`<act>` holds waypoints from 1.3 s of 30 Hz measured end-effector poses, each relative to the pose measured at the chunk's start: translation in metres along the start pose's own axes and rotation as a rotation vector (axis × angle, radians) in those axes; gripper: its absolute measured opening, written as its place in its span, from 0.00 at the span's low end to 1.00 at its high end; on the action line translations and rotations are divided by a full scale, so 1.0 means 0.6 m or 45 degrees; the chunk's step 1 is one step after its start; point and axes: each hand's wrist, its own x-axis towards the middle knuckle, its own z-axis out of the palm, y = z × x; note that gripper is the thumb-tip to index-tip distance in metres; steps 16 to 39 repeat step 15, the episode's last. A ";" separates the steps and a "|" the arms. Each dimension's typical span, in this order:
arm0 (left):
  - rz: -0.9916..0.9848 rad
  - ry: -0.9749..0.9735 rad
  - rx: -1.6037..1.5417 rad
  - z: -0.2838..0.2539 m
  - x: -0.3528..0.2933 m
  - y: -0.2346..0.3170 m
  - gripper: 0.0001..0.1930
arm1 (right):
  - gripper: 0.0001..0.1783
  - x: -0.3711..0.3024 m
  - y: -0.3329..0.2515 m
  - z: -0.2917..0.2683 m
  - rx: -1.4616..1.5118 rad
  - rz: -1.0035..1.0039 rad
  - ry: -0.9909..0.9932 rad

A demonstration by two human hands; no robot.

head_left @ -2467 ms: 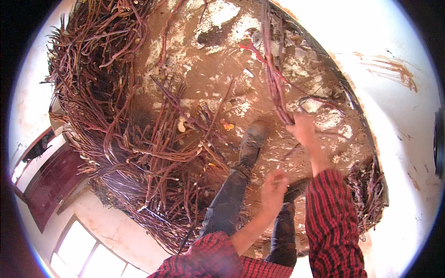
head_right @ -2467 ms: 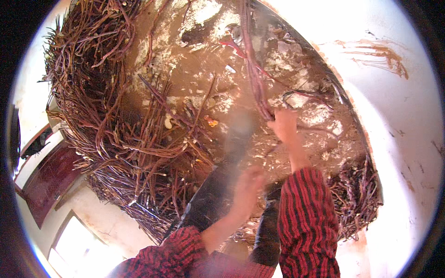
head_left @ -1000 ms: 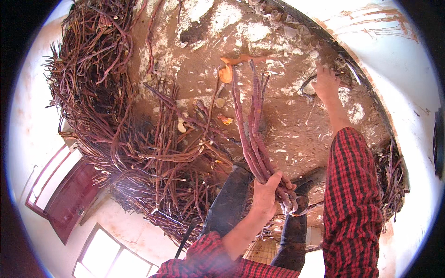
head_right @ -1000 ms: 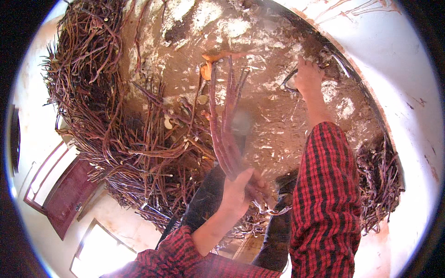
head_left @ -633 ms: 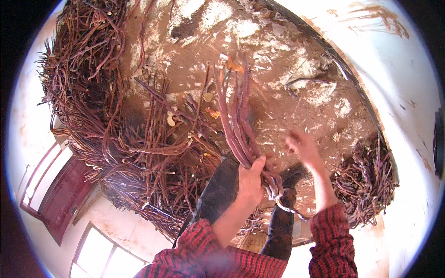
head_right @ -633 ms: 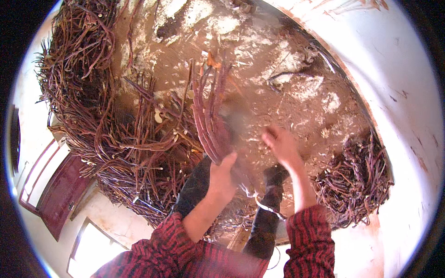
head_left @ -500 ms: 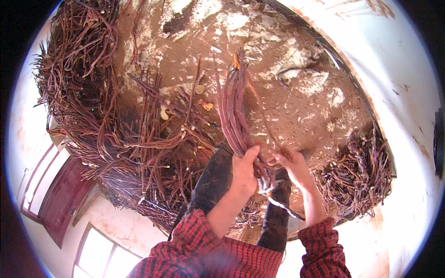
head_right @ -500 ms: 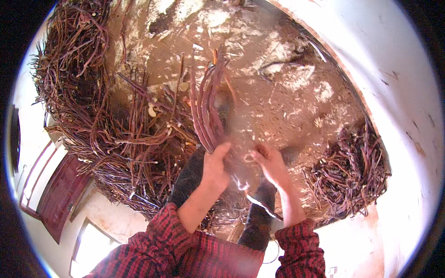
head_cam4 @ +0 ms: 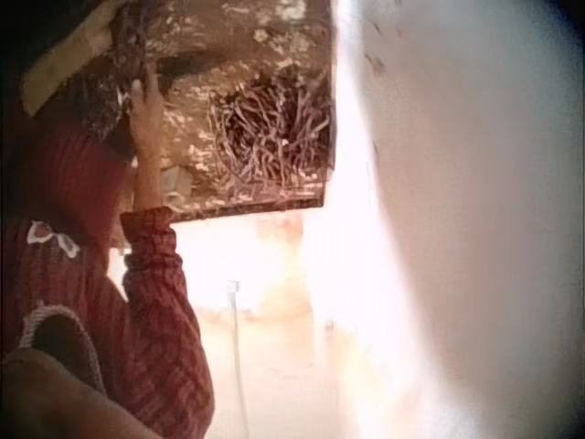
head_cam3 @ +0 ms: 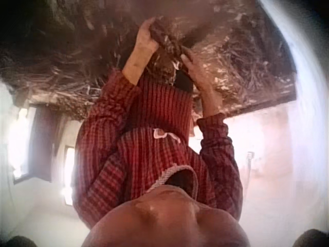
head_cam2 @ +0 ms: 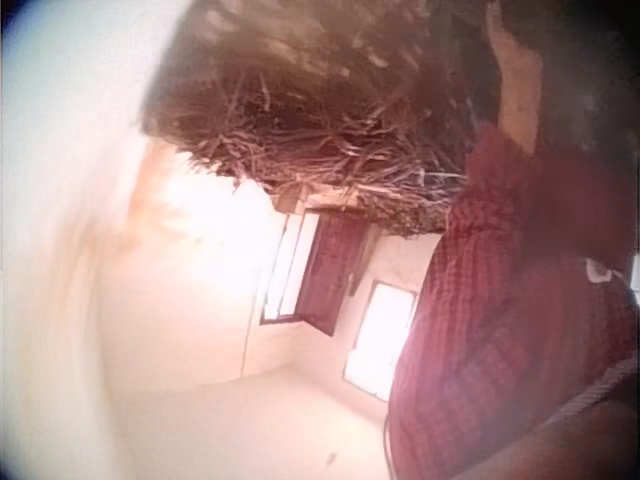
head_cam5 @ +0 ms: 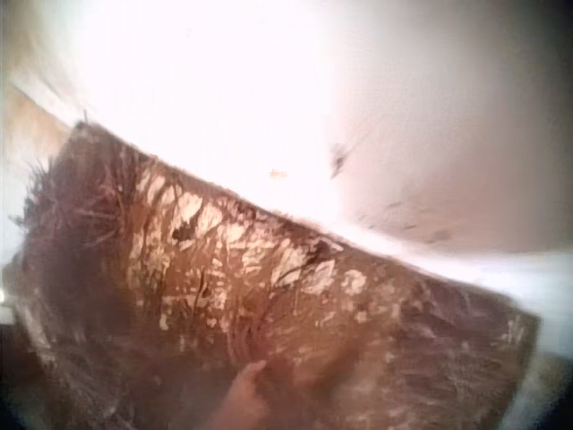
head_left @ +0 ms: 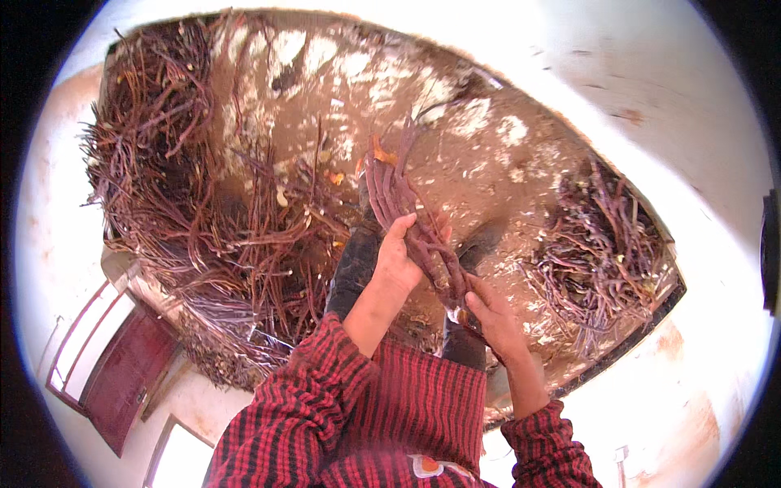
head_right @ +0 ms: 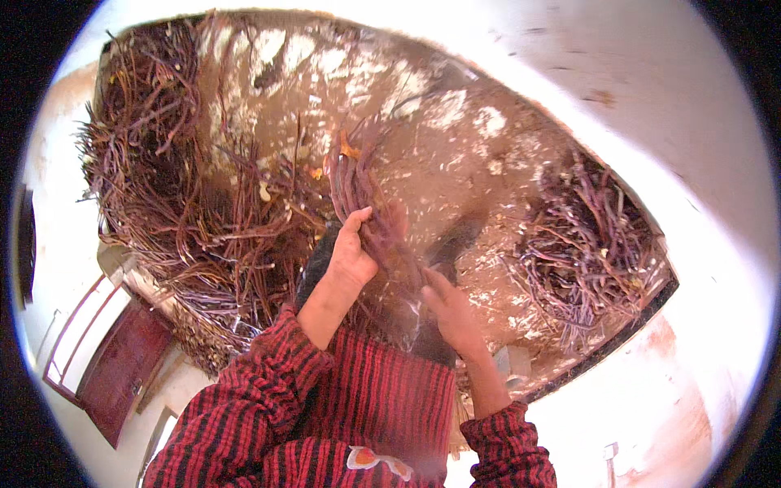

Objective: The person stands inside a large white container filled with muddy water and long reddish-brown roots. They repeatedly pull roots from the water, separate them by hand, and place them into a woven basket. The person also uses their hands to clear debris and mud from the container's surface.

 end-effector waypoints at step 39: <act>0.082 -0.166 0.196 0.282 -0.322 -0.162 0.21 | 0.27 -0.375 -0.060 -0.141 0.140 -0.329 -0.234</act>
